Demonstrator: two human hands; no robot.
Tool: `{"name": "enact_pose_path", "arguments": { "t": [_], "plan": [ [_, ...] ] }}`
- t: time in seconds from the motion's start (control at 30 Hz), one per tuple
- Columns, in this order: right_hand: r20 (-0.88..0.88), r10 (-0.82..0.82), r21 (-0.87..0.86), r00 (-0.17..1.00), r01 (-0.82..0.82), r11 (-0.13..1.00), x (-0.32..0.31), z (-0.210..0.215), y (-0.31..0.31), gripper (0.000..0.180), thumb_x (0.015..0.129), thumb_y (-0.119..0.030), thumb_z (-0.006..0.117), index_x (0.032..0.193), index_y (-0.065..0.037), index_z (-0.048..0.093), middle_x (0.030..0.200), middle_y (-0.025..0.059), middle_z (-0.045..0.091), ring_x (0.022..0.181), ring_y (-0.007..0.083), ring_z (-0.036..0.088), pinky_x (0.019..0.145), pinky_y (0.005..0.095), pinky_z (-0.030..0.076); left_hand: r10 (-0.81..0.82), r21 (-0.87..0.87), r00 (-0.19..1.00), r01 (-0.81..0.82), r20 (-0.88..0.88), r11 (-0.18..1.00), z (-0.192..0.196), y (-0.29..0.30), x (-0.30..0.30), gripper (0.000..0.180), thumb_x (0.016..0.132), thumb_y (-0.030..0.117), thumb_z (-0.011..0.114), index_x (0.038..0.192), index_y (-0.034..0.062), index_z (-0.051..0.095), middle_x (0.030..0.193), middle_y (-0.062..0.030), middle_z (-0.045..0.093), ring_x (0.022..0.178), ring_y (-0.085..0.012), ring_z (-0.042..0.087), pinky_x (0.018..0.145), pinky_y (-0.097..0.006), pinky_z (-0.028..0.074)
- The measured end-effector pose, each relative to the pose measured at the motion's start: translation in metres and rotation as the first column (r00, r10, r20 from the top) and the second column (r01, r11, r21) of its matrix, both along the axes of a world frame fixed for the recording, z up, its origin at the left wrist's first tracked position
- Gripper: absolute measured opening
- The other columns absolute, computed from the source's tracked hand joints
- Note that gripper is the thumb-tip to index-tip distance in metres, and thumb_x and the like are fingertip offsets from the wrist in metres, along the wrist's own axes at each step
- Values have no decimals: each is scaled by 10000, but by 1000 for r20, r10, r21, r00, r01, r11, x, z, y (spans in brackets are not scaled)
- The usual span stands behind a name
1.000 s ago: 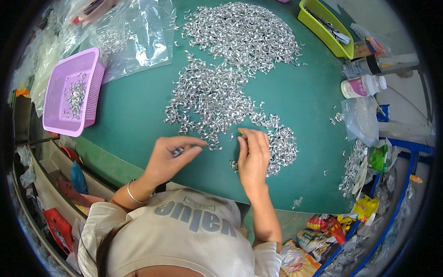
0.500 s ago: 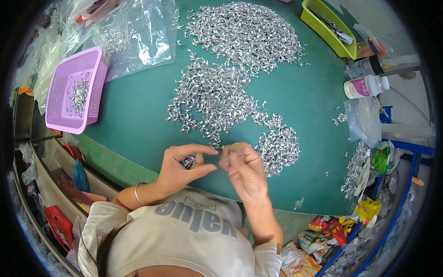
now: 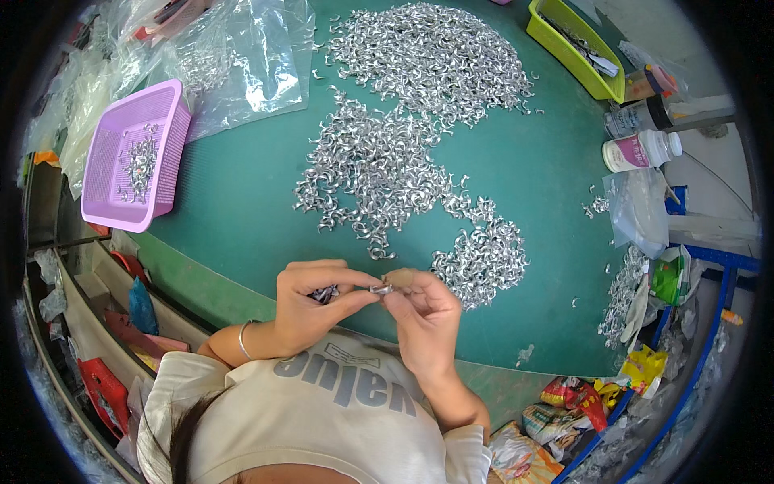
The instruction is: The person sorts through a large pile of small silver metal components on a green workbench, picking up individual pieces, checking them, and placing some into a purple tray.
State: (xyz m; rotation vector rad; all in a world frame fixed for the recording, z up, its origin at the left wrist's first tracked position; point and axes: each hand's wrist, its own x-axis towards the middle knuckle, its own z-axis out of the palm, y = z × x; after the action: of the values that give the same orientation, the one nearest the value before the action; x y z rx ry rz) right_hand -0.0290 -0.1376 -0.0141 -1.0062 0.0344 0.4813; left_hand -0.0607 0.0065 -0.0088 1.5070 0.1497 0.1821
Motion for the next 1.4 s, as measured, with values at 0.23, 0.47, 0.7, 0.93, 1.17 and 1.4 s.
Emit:
{"name": "enact_pose_path", "arguments": {
  "t": [0.23,0.47,0.7,0.93,1.17,1.4],
  "plan": [
    [254,5,-128,967,28,991,-2,2,-3,162,759,125,543,912,71,544,878,97,561,802,129,541,713,240,445,-3,-17,999,4,34,1000,2,0,-1,171,665,-31,690,833,-3,671,552,-31,514,473,-49,391,419,-213,269],
    [207,-18,-130,978,46,990,-5,10,2,152,780,110,533,925,68,548,897,112,571,805,131,546,714,237,445,-31,60,996,26,81,998,7,3,-5,192,663,-8,703,849,27,674,542,-15,484,458,-54,372,405,-218,263],
    [192,-7,-90,981,25,996,-5,13,3,144,792,99,530,932,68,546,889,110,574,811,134,545,722,238,442,-35,101,994,25,106,995,7,3,-6,206,635,-28,712,833,18,679,526,-29,512,441,-60,397,396,-216,268],
    [237,13,-107,971,13,994,-5,13,1,136,787,108,523,920,81,542,886,126,562,807,144,532,713,244,441,-39,105,991,25,128,994,10,3,-6,216,629,-37,712,836,12,676,528,-40,517,432,-65,394,386,-217,264],
    [284,14,-131,959,24,991,-5,18,1,147,764,140,515,903,98,537,896,147,552,809,161,525,701,253,442,-52,136,987,32,152,990,11,5,-6,223,627,-38,714,840,10,672,521,-35,502,423,-63,383,379,-216,256],
    [298,30,-130,954,9,992,-4,19,1,161,752,149,524,904,100,537,905,151,547,806,162,517,699,259,443,-60,125,985,40,163,991,12,7,-7,227,628,-45,709,846,6,670,527,-36,502,423,-63,382,379,-219,258]
  ]
}}
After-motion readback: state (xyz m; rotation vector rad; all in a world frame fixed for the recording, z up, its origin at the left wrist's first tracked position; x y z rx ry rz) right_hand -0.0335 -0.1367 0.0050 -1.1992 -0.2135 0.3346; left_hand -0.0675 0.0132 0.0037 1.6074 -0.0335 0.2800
